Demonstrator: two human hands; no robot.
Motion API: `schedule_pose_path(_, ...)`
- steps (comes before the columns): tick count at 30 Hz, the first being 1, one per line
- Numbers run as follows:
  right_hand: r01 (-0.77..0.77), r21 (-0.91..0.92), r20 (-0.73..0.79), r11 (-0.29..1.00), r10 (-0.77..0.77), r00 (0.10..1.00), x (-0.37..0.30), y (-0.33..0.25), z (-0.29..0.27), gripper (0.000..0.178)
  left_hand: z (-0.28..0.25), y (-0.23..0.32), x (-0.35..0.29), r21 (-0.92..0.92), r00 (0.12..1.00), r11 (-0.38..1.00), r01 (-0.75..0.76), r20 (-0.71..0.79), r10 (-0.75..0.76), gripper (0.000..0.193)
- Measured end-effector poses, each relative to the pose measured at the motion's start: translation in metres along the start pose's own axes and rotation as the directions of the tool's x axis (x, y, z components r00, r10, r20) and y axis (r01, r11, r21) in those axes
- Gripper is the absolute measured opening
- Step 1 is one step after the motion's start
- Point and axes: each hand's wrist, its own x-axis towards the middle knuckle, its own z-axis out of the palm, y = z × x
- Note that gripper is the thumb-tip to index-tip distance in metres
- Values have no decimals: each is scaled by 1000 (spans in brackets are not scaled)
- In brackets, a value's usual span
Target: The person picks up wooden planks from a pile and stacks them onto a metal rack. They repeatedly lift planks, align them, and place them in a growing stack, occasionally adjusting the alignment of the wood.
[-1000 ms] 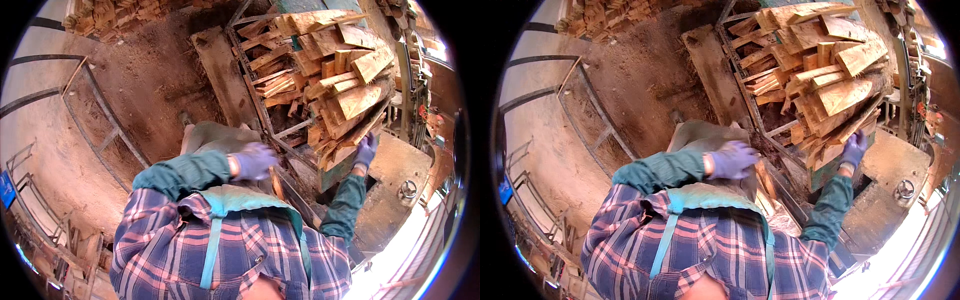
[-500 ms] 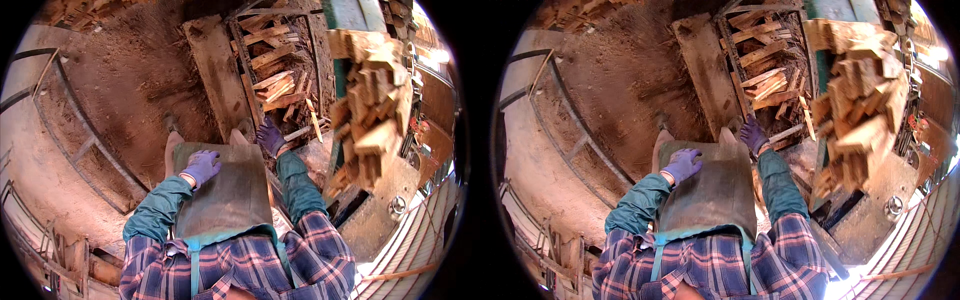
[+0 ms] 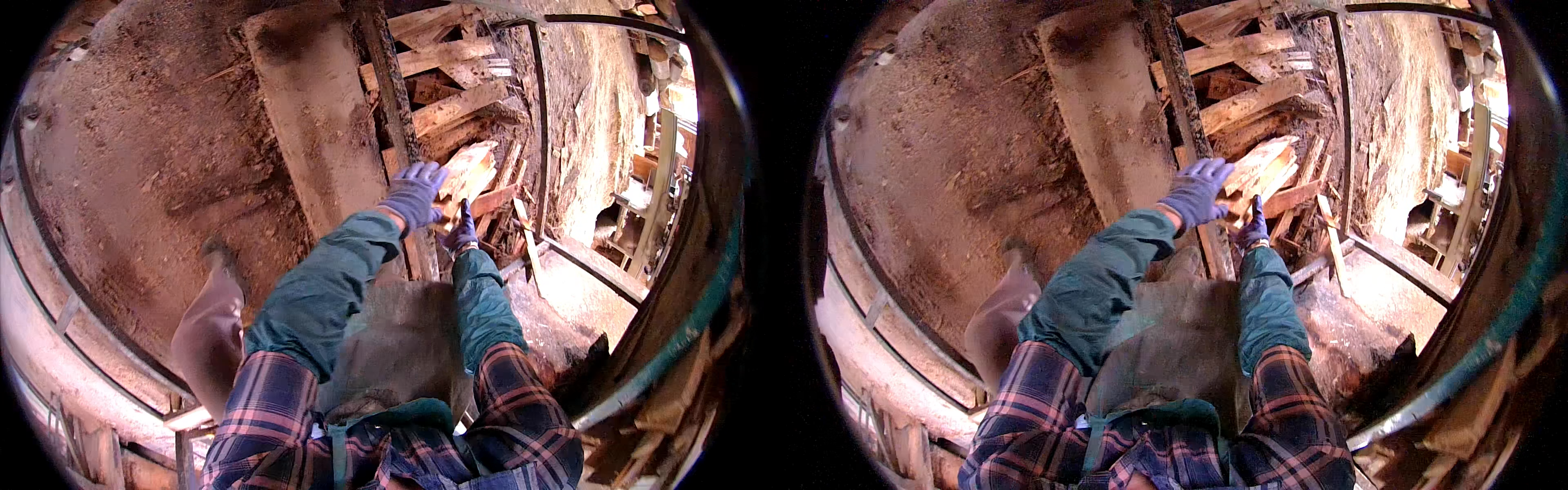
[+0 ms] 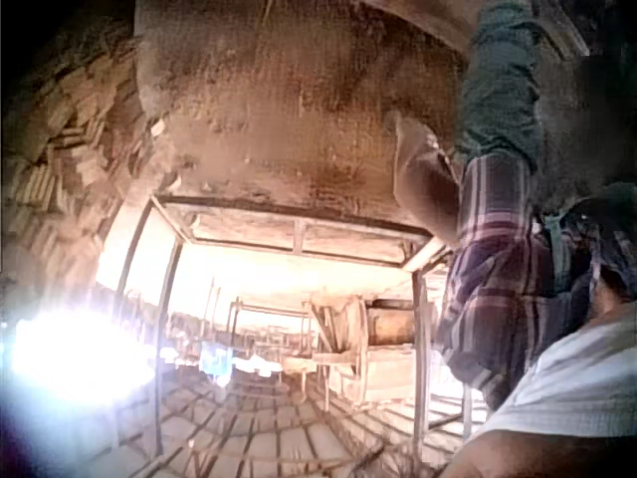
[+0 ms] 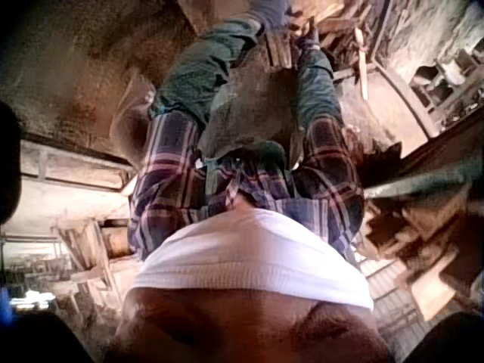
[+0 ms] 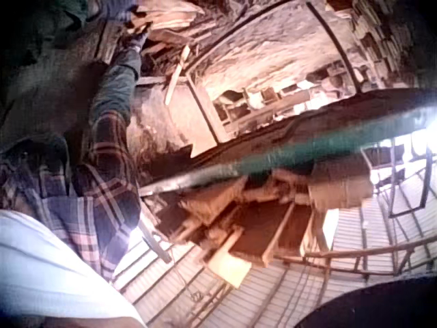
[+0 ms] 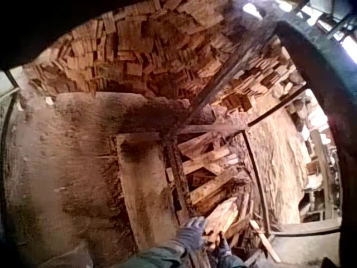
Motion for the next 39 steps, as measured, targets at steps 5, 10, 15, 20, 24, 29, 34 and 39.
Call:
schedule_pose_path(5,6,-77,187,997,9,982,37,-2,-6,66,52,-24,42,-5,963,998,-61,264,61,73)
schedule_pose_path(10,88,-32,163,996,-82,983,43,-6,-35,38,55,11,16,47,986,991,-128,113,122,52)
schedule_pose_path(15,-65,190,518,980,-44,854,-2,-13,-49,34,2,71,-12,45,973,977,-208,107,203,54)
schedule_pose_path(20,-89,225,502,970,-37,864,-139,18,-24,37,-79,119,-65,34,962,970,-239,143,232,55)
schedule_pose_path(24,218,-128,333,967,-165,928,-246,77,-24,43,-144,149,-155,2,965,980,-199,177,195,70)
schedule_pose_path(29,345,-207,397,916,-243,885,-370,125,-38,43,-243,224,-245,28,971,986,-162,184,154,76)
schedule_pose_path(34,432,-373,555,821,-175,813,-489,124,14,36,-340,305,-318,91,980,984,-153,145,139,79)
schedule_pose_path(39,459,-185,776,869,-158,611,-569,136,79,37,-451,366,-392,243,992,967,-82,-68,102,70)
